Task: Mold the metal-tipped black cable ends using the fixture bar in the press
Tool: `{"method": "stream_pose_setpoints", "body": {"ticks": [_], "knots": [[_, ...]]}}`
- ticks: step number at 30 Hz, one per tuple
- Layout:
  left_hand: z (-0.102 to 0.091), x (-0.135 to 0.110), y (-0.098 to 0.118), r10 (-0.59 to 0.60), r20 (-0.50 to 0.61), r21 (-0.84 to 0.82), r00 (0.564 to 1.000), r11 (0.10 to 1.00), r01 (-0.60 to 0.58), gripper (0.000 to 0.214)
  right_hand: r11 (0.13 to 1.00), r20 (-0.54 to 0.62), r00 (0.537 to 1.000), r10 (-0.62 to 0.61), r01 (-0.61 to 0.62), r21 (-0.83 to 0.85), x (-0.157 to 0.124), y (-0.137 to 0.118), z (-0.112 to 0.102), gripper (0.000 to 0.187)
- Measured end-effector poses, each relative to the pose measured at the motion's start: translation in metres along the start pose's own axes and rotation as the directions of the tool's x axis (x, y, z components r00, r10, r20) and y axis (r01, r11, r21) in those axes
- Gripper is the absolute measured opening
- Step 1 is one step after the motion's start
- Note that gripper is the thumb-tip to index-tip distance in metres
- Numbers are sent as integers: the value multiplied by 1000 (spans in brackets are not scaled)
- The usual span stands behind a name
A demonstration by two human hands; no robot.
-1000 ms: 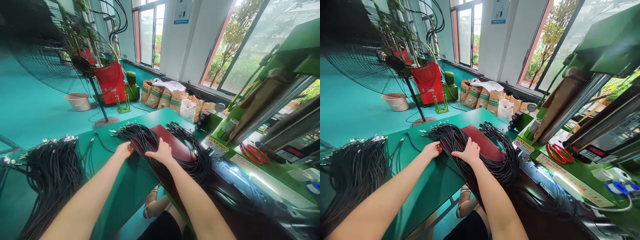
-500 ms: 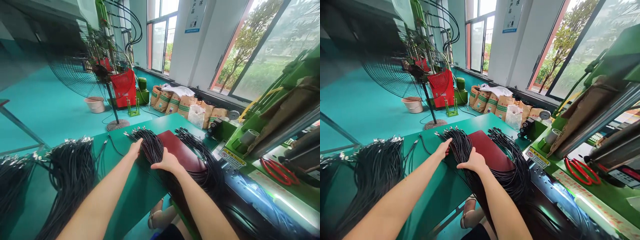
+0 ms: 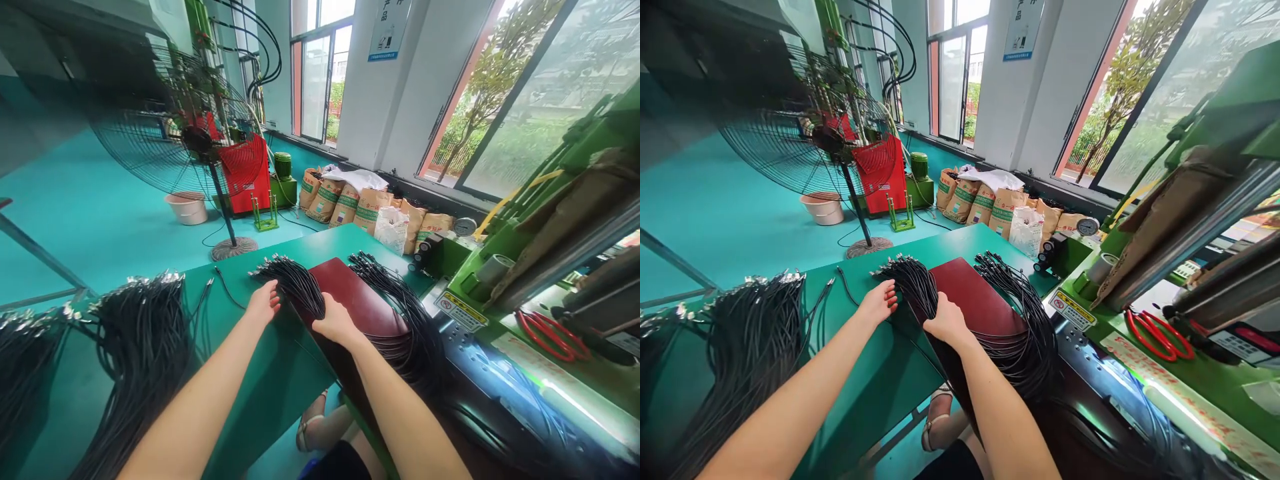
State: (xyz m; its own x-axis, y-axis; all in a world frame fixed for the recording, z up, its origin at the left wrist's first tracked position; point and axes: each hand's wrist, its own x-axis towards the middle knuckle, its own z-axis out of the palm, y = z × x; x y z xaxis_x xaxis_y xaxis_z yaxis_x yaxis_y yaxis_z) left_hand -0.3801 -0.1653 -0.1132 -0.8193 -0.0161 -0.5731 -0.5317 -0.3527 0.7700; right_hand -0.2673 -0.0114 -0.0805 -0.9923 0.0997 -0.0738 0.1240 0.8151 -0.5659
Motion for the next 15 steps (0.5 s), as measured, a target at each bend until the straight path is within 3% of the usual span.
{"method": "stream_pose_setpoints", "body": {"ticks": [3, 6, 9, 13, 15], "knots": [[-8, -27, -23, -36, 98, -36, 995, 999, 40, 21, 984, -42, 998, -56, 62, 169, 0, 2, -11, 48], [-14, -49, -53, -85, 226, -23, 970, 995, 92, 30, 966, -71, 993, -95, 109, 234, -7, 1, -17, 50], [-14, -57, -71, -85, 210, -24, 974, 995, 92, 26, 960, -63, 988, -141, 152, 237, -14, -2, -17, 52], [-9, -50, -67, -175, 297, -58, 939, 978, 201, 29, 978, -21, 992, -128, 130, 161, -17, -3, -8, 55], [-7, -44, -59, -182, 280, -84, 943, 973, 213, 31, 990, 7, 995, -97, 96, 101, -17, -4, -1, 55]]}}
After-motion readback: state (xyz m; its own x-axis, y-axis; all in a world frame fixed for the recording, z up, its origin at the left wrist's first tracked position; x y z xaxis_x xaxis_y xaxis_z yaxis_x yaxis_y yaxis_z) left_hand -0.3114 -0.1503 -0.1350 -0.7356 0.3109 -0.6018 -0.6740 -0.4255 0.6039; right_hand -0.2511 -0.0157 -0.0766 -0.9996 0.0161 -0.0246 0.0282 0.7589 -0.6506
